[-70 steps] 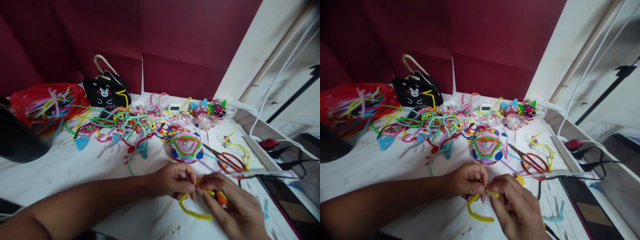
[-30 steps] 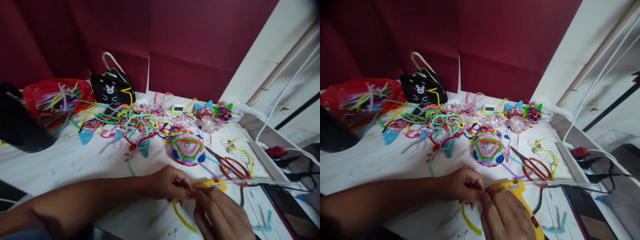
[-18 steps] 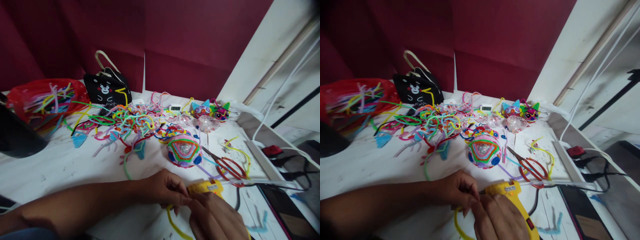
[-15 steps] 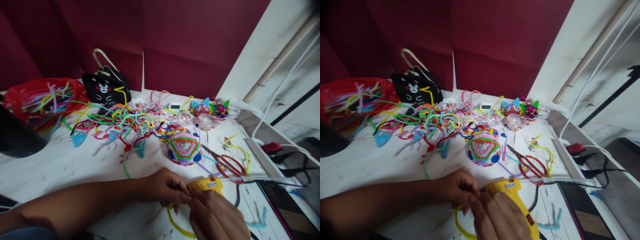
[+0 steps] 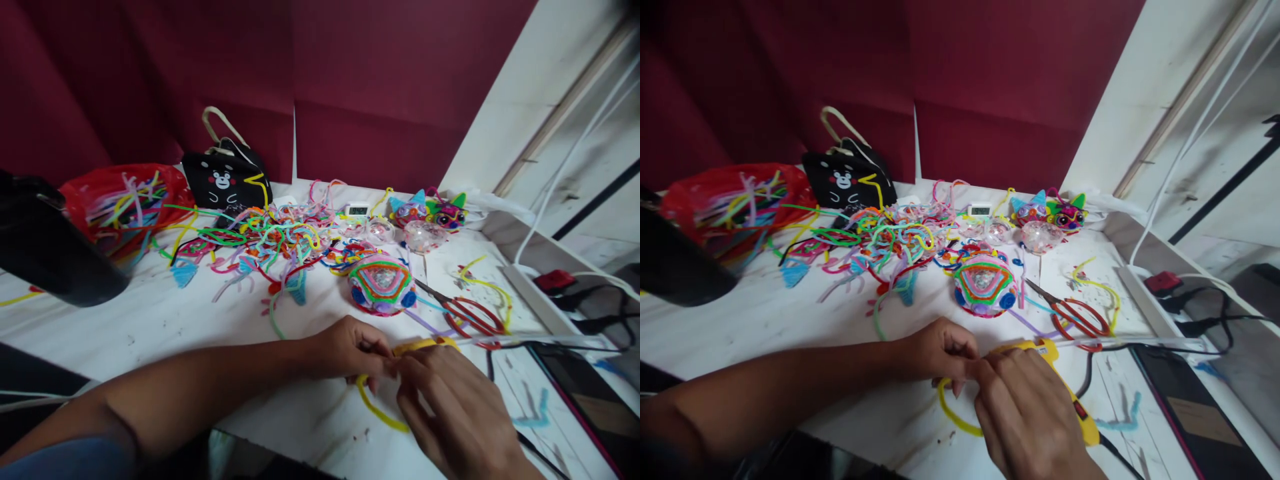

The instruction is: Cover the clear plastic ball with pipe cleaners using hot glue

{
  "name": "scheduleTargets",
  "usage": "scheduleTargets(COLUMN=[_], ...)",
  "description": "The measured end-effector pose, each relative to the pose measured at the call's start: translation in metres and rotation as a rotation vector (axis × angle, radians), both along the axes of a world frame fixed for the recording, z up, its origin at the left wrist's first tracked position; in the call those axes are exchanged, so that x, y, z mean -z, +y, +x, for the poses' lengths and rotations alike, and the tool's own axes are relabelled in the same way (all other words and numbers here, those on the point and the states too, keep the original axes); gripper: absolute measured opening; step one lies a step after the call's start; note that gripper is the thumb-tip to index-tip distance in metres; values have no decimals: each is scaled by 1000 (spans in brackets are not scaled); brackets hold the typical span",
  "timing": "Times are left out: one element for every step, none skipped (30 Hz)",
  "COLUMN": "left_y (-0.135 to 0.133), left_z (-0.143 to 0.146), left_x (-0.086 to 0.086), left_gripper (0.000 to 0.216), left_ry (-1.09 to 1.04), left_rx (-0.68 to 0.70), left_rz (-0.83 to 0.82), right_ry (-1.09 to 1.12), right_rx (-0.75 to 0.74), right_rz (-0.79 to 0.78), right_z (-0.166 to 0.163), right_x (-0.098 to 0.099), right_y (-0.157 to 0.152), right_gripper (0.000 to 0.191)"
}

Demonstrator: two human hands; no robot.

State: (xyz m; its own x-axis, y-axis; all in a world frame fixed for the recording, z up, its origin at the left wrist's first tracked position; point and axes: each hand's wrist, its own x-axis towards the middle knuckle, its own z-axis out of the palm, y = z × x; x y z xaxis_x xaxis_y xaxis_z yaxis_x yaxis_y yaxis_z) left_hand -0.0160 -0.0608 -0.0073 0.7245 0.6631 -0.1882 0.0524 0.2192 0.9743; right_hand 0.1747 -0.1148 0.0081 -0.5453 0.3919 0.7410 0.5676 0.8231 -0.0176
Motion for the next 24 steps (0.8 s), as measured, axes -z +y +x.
scheduleTargets(left_y=[0, 0, 1, 1, 2, 2, 2, 2, 3, 3, 3, 3, 4, 5, 7, 9, 12, 15, 19, 23, 27, 31, 35, 37], left_z=[0, 0, 0, 0, -1, 0, 0, 1, 2, 2, 3, 3, 1, -2, -9, -18, -30, -46, -65, -87, -111, -136, -161, -186], left_x=[0, -1, -1, -1, -1, 0, 1, 2, 4, 5, 4, 2, -3, -12, -25, -40, -58, -77, -96, -114, -128, -138, -144, -146], left_gripper=[40, 36, 31, 28, 26, 24, 22, 21, 20, 19, 18, 17, 18, 19, 21, 23, 25, 26, 27, 27, 27, 26, 25, 23], left_ry=[2, 8, 16, 27, 35, 40, 41, 39, 40, 46, 58, 71, 90, 109, 127, 171, 208, 241, 272, 299, 350, 423, 569, 766], left_rx=[-7, -17, -29, -43, -56, -69, -77, -84, -89, -94, -97, -99, -106, -114, -144, -213, -298, -410, -610, -791, -940, -1063, -1139, -1200], left_rz=[7, 14, 21, 27, 34, 42, 49, 57, 67, 82, 109, 159, 235, 330, 479, 634, 766, 874, 963, 1038, 1078, 1104, 1095, 1063], right_ry=[22, 46, 70, 92, 108, 116, 115, 100, 88, 77, 71, 70, 75, 85, 93, 100, 106, 108, 108, 105, 102, 96, 94, 95], right_rx=[0, 4, 11, 19, 25, 32, 32, 27, 19, 5, -9, -24, -37, -45, -54, -61, -66, -66, -61, -57, -53, -53, -55, -57], right_rz=[-4, -10, -17, -27, -42, -66, -88, -109, -124, -131, -129, -119, -107, -93, -81, -70, -59, -47, -32, -18, -4, 9, 19, 30], right_z=[0, 0, 2, 3, 5, 7, 9, 11, 13, 14, 14, 15, 15, 15, 15, 15, 15, 16, 17, 17, 17, 17, 17, 16], right_x=[-3, -6, -8, -9, -9, -8, -6, -4, -2, 0, 2, 3, 3, 3, 2, 1, 0, -1, -2, -3, -4, -5, -5, -6], right_y=[-1, -1, -1, -1, 0, 1, 2, 4, 5, 7, 8, 9, 9, 9, 8, 8, 7, 6, 5, 4, 3, 3, 2, 1], right_gripper=[15, 15, 15, 15, 15, 15, 15, 16, 17, 18, 20, 21, 22, 22, 22, 22, 22, 21, 21, 21, 21, 22, 22, 22])
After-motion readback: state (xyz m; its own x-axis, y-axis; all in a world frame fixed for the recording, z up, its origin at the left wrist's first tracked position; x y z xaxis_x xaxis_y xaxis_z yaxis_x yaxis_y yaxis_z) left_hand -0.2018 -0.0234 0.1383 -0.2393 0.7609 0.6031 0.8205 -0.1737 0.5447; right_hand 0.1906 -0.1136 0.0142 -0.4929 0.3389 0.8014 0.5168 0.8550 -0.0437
